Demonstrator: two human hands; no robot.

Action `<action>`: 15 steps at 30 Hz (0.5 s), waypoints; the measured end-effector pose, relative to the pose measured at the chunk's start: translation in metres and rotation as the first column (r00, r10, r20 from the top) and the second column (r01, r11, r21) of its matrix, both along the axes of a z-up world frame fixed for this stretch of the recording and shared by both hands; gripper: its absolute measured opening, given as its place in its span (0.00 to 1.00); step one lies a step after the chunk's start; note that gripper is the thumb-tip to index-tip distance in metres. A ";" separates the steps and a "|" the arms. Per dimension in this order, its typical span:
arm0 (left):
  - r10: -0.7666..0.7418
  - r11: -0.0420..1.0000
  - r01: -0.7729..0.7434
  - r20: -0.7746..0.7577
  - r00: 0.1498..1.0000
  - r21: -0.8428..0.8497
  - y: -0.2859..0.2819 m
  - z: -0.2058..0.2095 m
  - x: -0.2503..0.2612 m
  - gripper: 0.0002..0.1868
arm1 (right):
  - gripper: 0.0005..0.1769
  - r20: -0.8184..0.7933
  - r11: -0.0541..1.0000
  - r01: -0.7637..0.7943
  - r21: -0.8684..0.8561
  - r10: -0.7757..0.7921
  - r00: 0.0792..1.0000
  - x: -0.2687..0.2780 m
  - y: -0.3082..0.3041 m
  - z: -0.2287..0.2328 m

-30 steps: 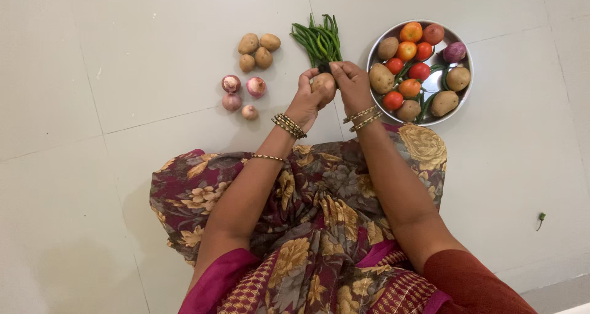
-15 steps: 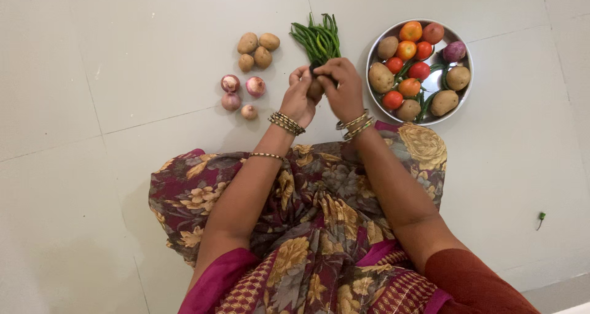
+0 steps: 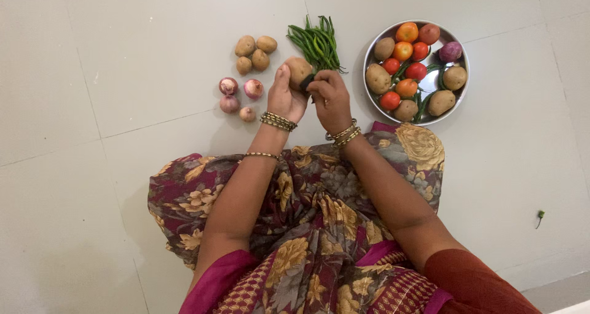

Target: The person sits on the floor and uses a black cloth to rub and peel the skin off several potatoes. The person handles the potatoes one at a time, rubbing them with the cloth and placing the peeled potatoes back on the floor.

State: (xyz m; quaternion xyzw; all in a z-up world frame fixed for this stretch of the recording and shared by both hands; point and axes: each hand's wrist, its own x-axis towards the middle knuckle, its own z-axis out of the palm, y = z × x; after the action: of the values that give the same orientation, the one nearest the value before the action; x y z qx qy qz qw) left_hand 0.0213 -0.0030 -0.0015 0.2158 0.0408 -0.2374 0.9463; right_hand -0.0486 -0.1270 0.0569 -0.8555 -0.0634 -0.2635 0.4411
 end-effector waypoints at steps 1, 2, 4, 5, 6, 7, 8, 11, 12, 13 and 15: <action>-0.007 1.000 0.007 -0.004 1.000 0.005 -0.001 0.000 -0.002 0.18 | 0.08 0.008 1.000 0.001 0.016 -0.001 1.000 0.001 -0.002 0.001; -0.007 0.999 0.007 -0.007 1.000 0.036 -0.003 -0.001 -0.003 0.18 | 0.08 0.014 0.999 0.001 0.034 -0.001 1.000 0.002 -0.005 0.002; -0.007 0.995 0.008 -0.013 1.000 0.098 -0.009 -0.002 -0.007 0.18 | 0.08 0.019 0.998 -0.003 0.066 0.002 1.000 0.004 -0.009 0.004; -0.026 0.993 0.024 0.018 0.999 0.118 -0.010 -0.003 -0.009 0.17 | 0.08 0.017 0.997 -0.007 0.081 0.006 1.000 0.004 -0.011 0.005; -0.045 0.990 0.038 0.049 0.998 0.137 -0.011 -0.004 -0.011 0.17 | 0.09 0.015 0.995 -0.011 0.095 0.010 1.000 0.005 -0.013 0.005; -0.065 0.986 0.052 0.080 0.995 0.156 -0.012 -0.004 -0.013 0.16 | 0.08 -0.008 0.992 -0.012 0.127 0.013 1.000 0.006 -0.016 0.005; -0.092 0.979 0.076 0.075 0.993 0.189 -0.013 -0.004 -0.015 0.16 | 0.08 -0.032 0.987 -0.013 0.159 0.018 0.999 0.007 -0.018 0.004; -0.163 0.952 0.135 0.084 0.983 0.273 -0.016 -0.004 -0.018 0.17 | 0.07 -0.078 0.991 0.028 0.134 -0.018 0.997 0.014 -0.027 0.000; -0.184 0.945 0.146 0.104 0.977 0.292 -0.019 -0.004 -0.019 0.18 | 0.07 -0.090 0.993 0.049 0.105 -0.039 0.995 0.016 -0.030 -0.003; -0.204 0.937 0.157 0.124 0.971 0.311 -0.020 -0.004 -0.019 0.19 | 0.08 -0.113 0.987 0.031 0.156 -0.013 0.994 0.018 -0.034 -0.005; -0.246 0.917 0.188 0.127 0.961 0.352 -0.021 -0.005 -0.021 0.22 | 0.09 -0.154 0.967 -0.001 0.256 0.041 0.987 0.021 -0.042 -0.008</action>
State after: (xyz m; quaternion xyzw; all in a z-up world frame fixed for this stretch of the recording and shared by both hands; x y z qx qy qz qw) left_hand 0.0004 -0.0240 -0.0065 0.3966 -0.0236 -0.3116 0.8632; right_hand -0.0280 -0.1694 0.0493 -0.8093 -0.0030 -0.1961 0.5537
